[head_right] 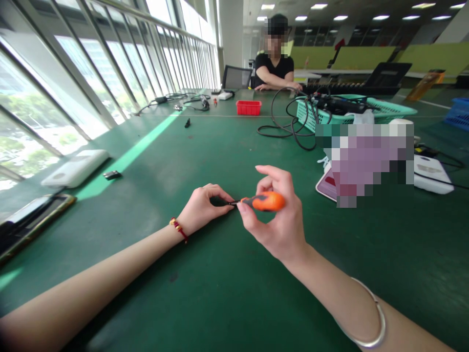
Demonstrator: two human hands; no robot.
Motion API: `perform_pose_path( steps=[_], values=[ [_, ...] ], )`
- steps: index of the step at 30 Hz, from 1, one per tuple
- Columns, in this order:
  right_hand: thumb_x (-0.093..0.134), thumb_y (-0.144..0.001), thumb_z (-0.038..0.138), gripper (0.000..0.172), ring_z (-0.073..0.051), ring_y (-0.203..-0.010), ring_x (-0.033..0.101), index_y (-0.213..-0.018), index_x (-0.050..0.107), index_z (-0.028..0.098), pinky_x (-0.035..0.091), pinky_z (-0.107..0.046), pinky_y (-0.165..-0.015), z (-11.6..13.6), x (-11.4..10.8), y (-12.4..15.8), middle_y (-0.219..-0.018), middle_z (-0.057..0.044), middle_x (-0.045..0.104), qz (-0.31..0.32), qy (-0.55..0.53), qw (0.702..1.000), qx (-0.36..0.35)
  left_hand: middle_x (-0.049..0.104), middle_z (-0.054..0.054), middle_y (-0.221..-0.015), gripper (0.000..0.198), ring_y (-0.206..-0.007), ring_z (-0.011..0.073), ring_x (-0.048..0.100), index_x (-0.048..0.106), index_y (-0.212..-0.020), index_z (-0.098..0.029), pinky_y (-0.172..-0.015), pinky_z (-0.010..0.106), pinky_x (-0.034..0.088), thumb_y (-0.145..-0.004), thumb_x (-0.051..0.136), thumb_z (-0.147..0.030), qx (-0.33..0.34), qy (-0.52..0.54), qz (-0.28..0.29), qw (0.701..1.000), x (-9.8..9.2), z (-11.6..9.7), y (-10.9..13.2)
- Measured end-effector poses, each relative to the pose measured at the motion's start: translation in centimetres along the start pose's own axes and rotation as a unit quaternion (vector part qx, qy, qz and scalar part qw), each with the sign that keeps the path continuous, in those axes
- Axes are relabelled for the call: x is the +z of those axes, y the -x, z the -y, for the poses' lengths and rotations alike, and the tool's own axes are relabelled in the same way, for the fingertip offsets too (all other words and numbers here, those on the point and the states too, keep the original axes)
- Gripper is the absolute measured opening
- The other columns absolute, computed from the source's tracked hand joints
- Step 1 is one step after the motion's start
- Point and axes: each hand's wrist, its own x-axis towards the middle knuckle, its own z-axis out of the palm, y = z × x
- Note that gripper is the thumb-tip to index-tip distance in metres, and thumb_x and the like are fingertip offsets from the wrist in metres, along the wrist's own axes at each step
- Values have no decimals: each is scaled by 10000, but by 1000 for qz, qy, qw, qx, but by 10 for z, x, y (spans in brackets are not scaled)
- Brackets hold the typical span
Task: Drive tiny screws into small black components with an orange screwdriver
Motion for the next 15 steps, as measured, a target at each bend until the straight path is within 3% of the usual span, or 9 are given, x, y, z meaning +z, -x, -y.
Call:
perform_pose_path(
  steps=[4, 7, 11, 13, 15],
  values=[
    [574, -782, 265, 169, -110, -431, 452, -943, 536, 229, 366, -254, -438, 4, -3, 3, -491, 71, 395, 40, 42, 998, 17, 686, 4, -777, 79, -794, 171, 591, 700, -727, -200, -760, 298, 459, -663, 653, -198, 8, -5, -1, 1000, 0, 1, 0],
    [586, -758, 206, 259, -114, -467, 476, -1007, 519, 233, 417, -264, -486, 5, -2, 3, -533, 63, 439, 35, 37, 998, -23, 686, 5, -778, 83, -798, 174, 588, 700, -731, -199, -768, 303, 457, -667, 647, -193, 13, -5, -2, 1000, 1, 2, -1],
    [608, -690, 178, 436, -171, -708, 568, -1100, 469, 229, 494, -331, -655, 2, 1, 1, -820, -28, 534, -3, 3, 998, -61, 686, 8, -782, 87, -796, 175, 589, 700, -732, -192, -772, 303, 456, -660, 651, -186, 9, -3, -5, 1000, 1, 2, -1],
    [616, -684, 197, 481, -155, -643, 545, -1130, 437, 226, 477, -309, -573, 2, 1, 1, -778, -8, 518, 4, -2, 999, -32, 686, 7, -785, 84, -799, 174, 591, 700, -728, -197, -770, 300, 455, -664, 647, -192, 7, -4, -3, 1000, 1, 2, 0],
    [612, -709, 205, 391, -107, -474, 447, -1073, 469, 219, 399, -256, -455, 4, 0, 1, -596, 58, 453, 30, 17, 999, -4, 686, 6, -786, 82, -799, 174, 593, 700, -726, -200, -765, 300, 455, -668, 643, -199, 6, -2, 0, 1000, 1, 2, 0]
  ],
)
